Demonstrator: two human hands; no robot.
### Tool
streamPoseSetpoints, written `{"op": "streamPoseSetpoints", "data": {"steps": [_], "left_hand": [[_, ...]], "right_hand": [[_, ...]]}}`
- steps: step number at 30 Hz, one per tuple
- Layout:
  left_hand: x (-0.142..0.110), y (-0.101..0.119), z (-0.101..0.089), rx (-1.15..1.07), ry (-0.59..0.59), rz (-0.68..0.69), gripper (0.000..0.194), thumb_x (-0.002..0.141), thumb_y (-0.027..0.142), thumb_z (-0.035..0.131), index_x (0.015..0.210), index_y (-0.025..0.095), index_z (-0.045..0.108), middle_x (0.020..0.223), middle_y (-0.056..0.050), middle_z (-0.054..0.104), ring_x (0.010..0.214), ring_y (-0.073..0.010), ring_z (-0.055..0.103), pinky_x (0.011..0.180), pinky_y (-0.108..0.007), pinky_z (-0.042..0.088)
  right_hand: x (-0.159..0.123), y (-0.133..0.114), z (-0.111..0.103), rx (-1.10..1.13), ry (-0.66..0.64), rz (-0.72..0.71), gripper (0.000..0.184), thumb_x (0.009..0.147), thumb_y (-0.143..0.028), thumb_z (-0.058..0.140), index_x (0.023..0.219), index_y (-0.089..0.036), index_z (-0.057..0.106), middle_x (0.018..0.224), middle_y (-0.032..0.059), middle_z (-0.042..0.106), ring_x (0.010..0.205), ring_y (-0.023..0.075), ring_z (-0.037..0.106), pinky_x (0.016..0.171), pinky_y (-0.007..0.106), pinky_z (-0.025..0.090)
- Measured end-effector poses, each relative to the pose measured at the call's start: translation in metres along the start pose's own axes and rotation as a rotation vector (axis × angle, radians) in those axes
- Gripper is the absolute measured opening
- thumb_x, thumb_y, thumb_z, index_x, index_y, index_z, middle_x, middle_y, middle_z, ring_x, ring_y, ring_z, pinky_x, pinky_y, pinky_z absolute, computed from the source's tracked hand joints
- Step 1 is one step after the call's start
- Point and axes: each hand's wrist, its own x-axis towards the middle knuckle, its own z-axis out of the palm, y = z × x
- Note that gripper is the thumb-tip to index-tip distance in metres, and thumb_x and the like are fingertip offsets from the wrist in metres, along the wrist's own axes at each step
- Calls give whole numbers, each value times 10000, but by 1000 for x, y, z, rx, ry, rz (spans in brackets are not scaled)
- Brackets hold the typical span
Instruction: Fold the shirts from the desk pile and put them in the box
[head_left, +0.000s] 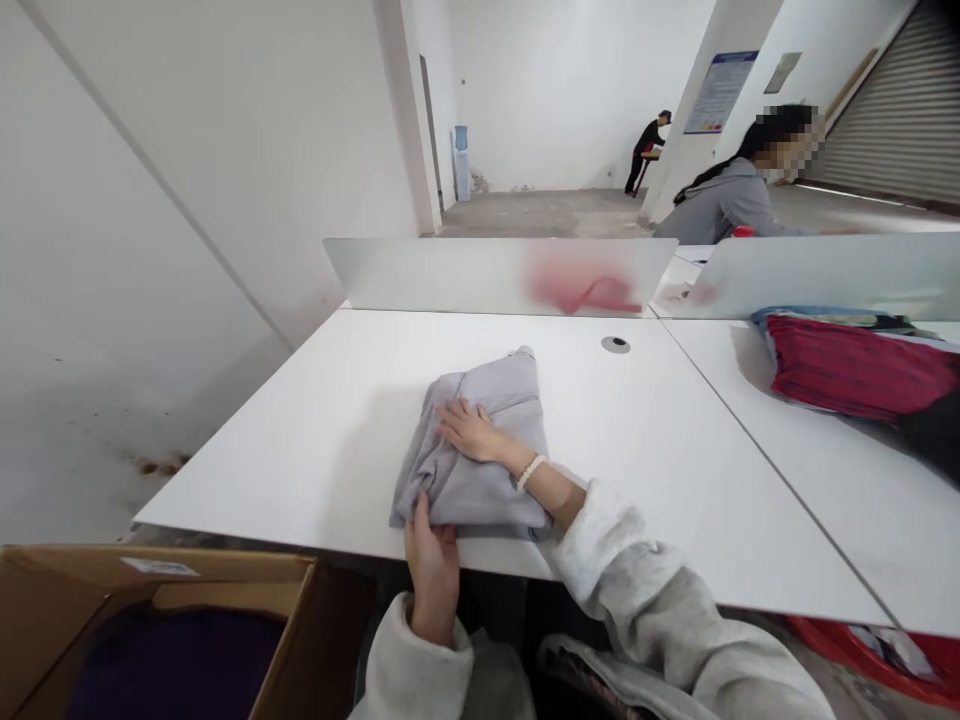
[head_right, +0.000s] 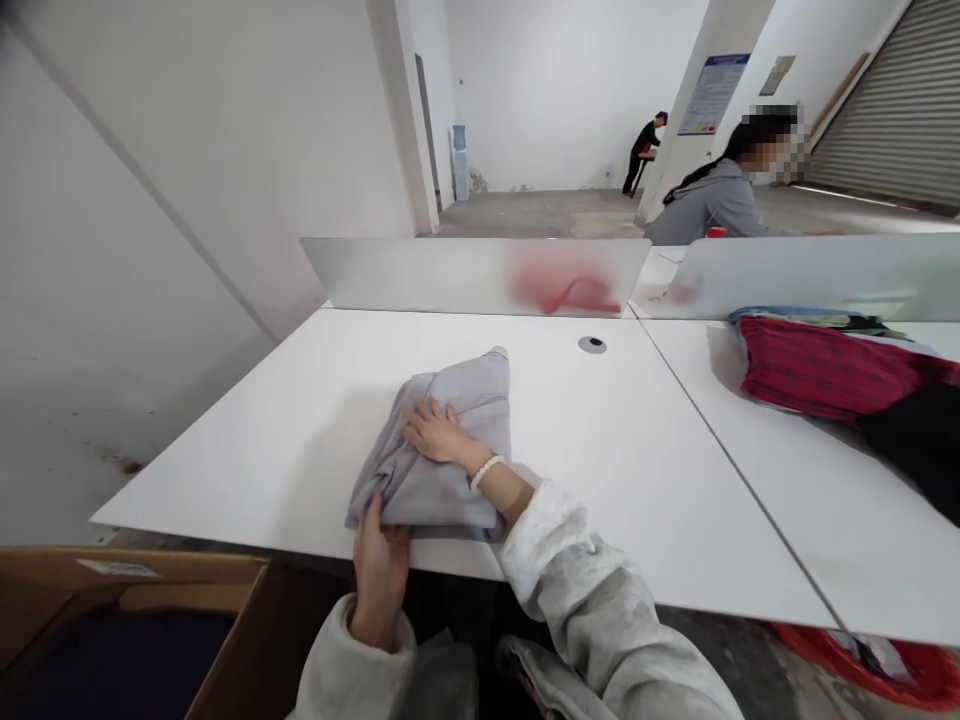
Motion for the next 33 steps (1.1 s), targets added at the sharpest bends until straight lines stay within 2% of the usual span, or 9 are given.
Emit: {"op": "streamPoseSetpoints", "data": {"steps": [3,7,11,14,19,22,27,31,33], "left_hand": [[19,12,-28,272,-133,38,556,786,294,633,1313,297,455,1403,-75,469,1229,-244,508,777,-267,547],[41,37,-32,801,-308,168,585,769,488,629,1285,246,497,1396,-96,473,1216,-287,504,725,-297,546],[58,59,-23,1227,-506,300,533,780,585,546,1151,204,578,1191,-99,634,1129,-287,566,912,-383,460],[62,68,-17,1400,-521,325,541,790,627,473,1091,193,589,1076,-106,678,1015,-297,616,874,-399,450],[64,63,-25,1363,-517,434,344,778,537,497,904,231,590,963,-58,679,908,-257,613,811,-354,440],[65,54,-40,1132,-457,388,323,748,519,522,866,222,565,865,-39,658,835,-223,596,780,-329,448],[67,48,-57,782,-341,261,349,689,507,551,873,210,539,842,-28,640,826,-194,588,733,-289,464],[68,65,-61,981,-431,225,361,689,518,539,865,204,557,848,-41,641,812,-205,600,721,-314,480],[68,84,-56,1146,-472,327,403,692,531,540,924,204,579,976,-74,636,872,-226,605,734,-337,491]], "right_hand": [[-12,-9,17,-6,-85,-68,362,911,-351,545,1208,-144,536,1190,87,558,1017,198,578,855,406,505],[-17,-3,18,-32,-178,-125,375,916,-349,536,1228,-141,528,1229,96,543,1063,212,563,891,435,486],[-29,13,-7,-65,-245,-151,435,962,-388,415,1324,-158,487,1382,138,460,1266,260,445,1033,494,377],[-67,19,-33,-118,-299,-107,524,966,-447,352,1419,-188,398,1475,131,359,1378,284,298,1098,507,302],[-157,6,-47,-128,-302,-39,694,901,-473,494,1496,-233,230,1542,102,207,1421,295,162,1114,520,280],[-189,0,-32,-126,-180,35,679,916,-285,491,1507,-283,158,1570,62,89,1434,271,98,1114,496,301],[-199,2,-12,-126,-53,129,761,858,-43,409,1494,-370,149,1569,9,-99,1425,279,154,1102,478,342],[-199,4,-9,-113,-78,116,781,841,-24,408,1491,-374,155,1568,21,-105,1387,267,285,1095,465,359],[-199,4,-9,-91,-71,109,778,832,-21,403,1493,-355,167,1568,28,-98,1388,267,279,1071,442,397]]}}
